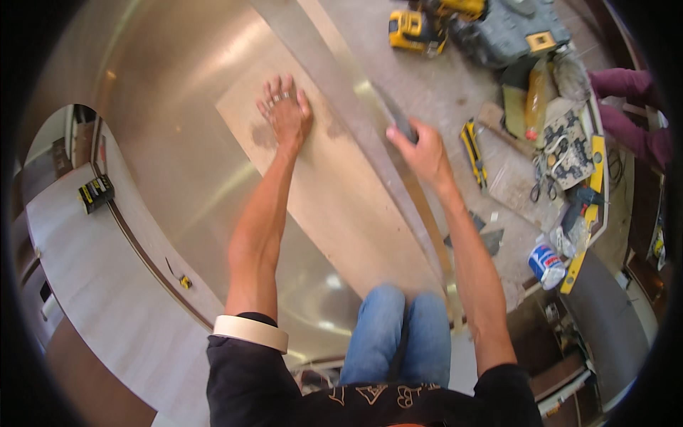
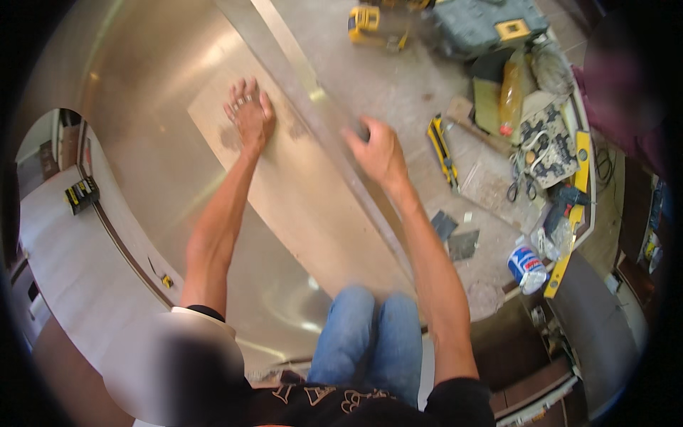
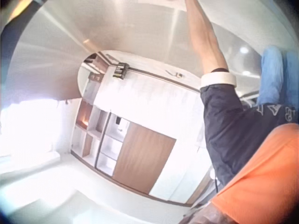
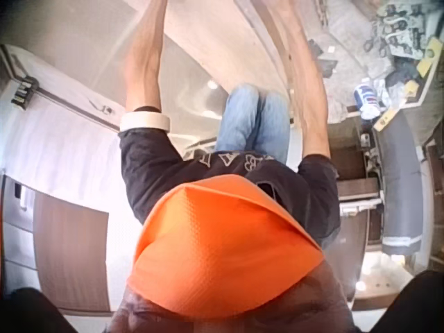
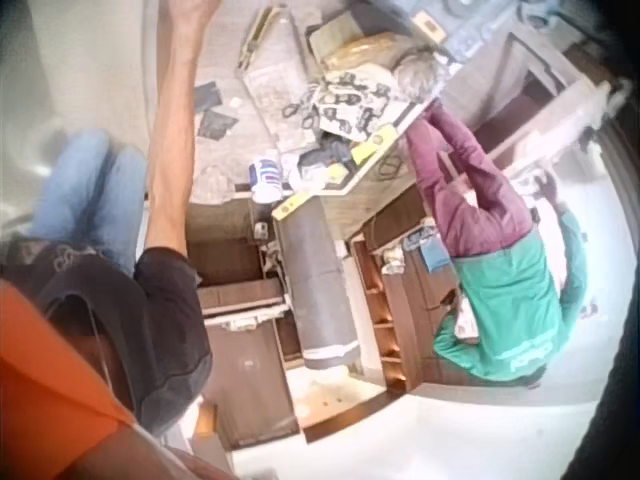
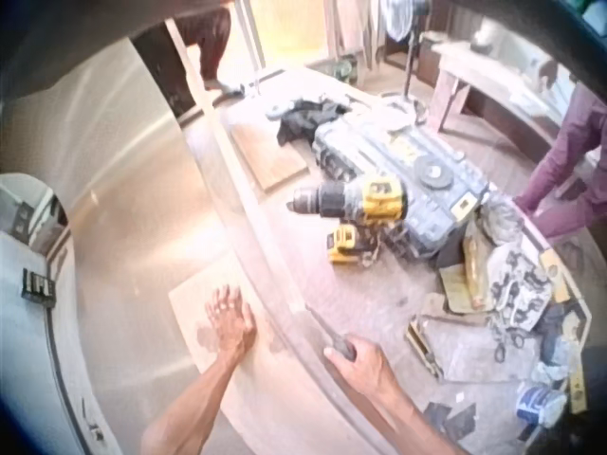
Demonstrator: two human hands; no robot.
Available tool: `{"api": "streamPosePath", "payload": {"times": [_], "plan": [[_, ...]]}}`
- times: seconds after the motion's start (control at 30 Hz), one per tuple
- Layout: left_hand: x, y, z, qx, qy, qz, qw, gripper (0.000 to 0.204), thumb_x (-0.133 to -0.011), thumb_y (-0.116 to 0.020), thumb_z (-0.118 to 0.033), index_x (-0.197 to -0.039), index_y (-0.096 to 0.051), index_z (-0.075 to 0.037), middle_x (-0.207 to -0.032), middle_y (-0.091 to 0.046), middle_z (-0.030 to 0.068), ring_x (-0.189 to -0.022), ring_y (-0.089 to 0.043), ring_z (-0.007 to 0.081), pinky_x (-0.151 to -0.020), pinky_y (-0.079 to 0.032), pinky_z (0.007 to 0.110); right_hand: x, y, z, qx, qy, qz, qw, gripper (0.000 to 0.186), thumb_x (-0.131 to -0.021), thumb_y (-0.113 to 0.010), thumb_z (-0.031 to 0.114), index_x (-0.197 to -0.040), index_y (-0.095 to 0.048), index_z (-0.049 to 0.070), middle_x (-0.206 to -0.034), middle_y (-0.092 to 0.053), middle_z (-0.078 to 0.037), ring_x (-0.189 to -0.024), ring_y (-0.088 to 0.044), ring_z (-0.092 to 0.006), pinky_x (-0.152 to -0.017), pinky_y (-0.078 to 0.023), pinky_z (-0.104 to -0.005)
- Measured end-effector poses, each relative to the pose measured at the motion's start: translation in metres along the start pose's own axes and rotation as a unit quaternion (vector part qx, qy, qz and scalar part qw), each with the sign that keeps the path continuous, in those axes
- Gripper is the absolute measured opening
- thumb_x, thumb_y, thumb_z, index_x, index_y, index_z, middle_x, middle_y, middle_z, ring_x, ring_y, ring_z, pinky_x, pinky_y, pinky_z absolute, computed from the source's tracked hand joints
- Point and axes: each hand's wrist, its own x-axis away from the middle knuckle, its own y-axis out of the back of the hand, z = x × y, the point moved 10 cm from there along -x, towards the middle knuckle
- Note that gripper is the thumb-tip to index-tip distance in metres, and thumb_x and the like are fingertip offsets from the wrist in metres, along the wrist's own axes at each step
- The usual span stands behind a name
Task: The person measures a curved metallic surface with a tape measure and marks it with a pencil. They then place a wooden plank on the surface, align it, and use a utility knife to score or cut along the edge of the plank.
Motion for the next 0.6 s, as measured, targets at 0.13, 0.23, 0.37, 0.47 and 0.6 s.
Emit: {"api": "streamPosePath", "payload": {"times": [0.13,0.23,0.37,0.47,0.6], "plan": [[-0.002,0.017,0.01,0.048,-0.016,0.062,0.997,0.055,-0.098,-0.05,-0.039,-0.146,-0.043,-0.014,-0.155,-0.034,0.0131,-0.147,-0.023,0.0339,-0.116,-0.013,0.061,0.058,0.04,0.036,-0.04,0.005,-0.04,0.998,0.034,-0.088,-0.068,0.03,-0.089,-0.063,-0.003,-0.062,-0.047,-0.013,-0.058,-0.044,-0.0174,-0.056,-0.04,-0.0357],[0.049,0.049,0.031,0.128,0.036,0.112,0.985,0.049,-0.099,-0.051,-0.038,-0.132,-0.055,-0.002,-0.129,-0.059,0.0236,-0.118,-0.056,0.0437,-0.099,-0.046,0.048,0.103,0.055,0.055,-0.05,0.012,-0.032,0.998,0.036,-0.087,-0.068,0.032,-0.094,-0.064,-0.003,-0.064,-0.053,-0.019,-0.056,-0.05,-0.0281,-0.058,-0.043,-0.0389],[0.213,0.042,-0.108,0.466,0.126,0.352,0.802,0.059,-0.103,-0.043,-0.048,-0.139,-0.048,-0.001,-0.126,-0.062,0.0164,-0.12,-0.058,0.0266,-0.103,-0.043,0.04,0.168,0.099,0.054,-0.03,-0.004,-0.069,0.997,0.035,-0.087,-0.068,0.032,-0.097,-0.066,-0.001,-0.068,-0.061,-0.019,-0.061,-0.06,-0.0307,-0.061,-0.047,-0.0389],[0.307,0.113,-0.205,0.627,0.132,0.402,0.655,0.064,-0.102,-0.041,-0.052,-0.14,-0.044,-0.001,-0.136,-0.055,0.015,-0.119,-0.057,0.0272,-0.105,-0.043,0.043,0.212,0.111,0.078,-0.057,0.01,-0.063,0.996,0.035,-0.086,-0.068,0.032,-0.099,-0.066,0.0,-0.071,-0.064,-0.02,-0.067,-0.064,-0.0334,-0.063,-0.049,-0.0402],[0.377,0.159,-0.27,0.701,0.14,0.383,0.585,0.048,-0.103,-0.048,-0.04,-0.132,-0.048,-0.002,-0.118,-0.06,0.0109,-0.107,-0.061,0.0242,-0.1,-0.047,0.041,0.255,0.111,0.1,-0.033,0.059,-0.043,0.997,0.032,-0.086,-0.068,0.031,-0.098,-0.066,0.002,-0.071,-0.063,-0.018,-0.064,-0.061,-0.0324,-0.063,-0.048,-0.0404]]}}
